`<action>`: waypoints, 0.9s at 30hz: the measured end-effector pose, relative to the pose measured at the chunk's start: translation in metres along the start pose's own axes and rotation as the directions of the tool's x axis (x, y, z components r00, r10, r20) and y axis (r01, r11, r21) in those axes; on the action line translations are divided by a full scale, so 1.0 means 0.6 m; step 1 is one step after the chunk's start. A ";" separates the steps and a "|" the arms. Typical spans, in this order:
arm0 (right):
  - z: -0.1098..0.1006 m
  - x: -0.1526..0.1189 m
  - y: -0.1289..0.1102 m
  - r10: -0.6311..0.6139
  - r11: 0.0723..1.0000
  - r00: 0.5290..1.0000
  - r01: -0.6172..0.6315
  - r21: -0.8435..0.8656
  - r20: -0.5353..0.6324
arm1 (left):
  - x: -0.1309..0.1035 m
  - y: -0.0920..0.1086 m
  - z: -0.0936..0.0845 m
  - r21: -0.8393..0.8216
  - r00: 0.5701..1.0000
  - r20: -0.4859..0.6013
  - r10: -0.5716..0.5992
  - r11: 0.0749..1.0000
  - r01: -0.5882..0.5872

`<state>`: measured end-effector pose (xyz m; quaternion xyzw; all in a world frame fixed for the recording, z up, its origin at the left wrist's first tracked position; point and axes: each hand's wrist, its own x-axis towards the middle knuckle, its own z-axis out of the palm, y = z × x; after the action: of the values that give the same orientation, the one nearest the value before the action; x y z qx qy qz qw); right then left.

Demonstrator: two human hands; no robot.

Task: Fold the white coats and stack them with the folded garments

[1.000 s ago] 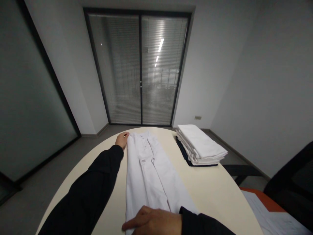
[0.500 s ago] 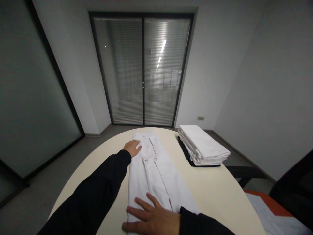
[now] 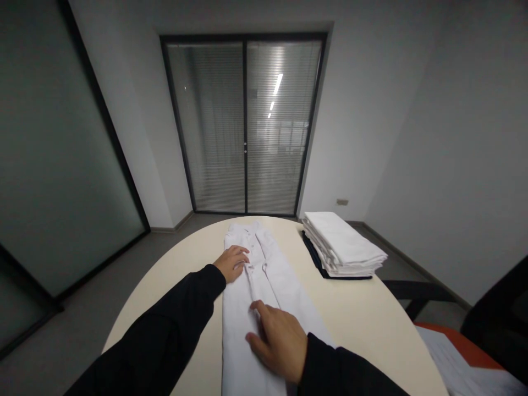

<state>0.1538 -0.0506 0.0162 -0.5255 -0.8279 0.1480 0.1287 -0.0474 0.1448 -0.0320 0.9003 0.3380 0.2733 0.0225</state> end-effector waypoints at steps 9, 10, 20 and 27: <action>0.007 0.009 0.018 0.003 0.982 1.000 -0.009 0.186 0.029 | -0.008 0.029 0.023 0.056 0.984 -0.046 -0.172 0.983 0.174; 0.005 0.010 0.020 0.010 0.980 1.000 -0.015 0.200 0.026 | -0.010 0.031 0.024 0.088 0.976 -0.060 -0.209 0.973 0.214; -0.005 0.001 0.022 -0.049 0.982 0.987 0.019 0.188 0.156 | -0.045 0.057 0.038 0.222 0.963 0.028 -0.269 0.941 0.256; -0.023 -0.004 0.027 -0.015 0.970 0.980 -0.034 0.240 0.199 | -0.048 0.063 0.051 0.196 0.951 0.060 -0.303 0.938 0.286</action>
<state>0.1732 -0.0449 0.0227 -0.4925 -0.8097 0.3005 0.1073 -0.0274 0.1022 -0.0632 0.8490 0.4917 0.1935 -0.0055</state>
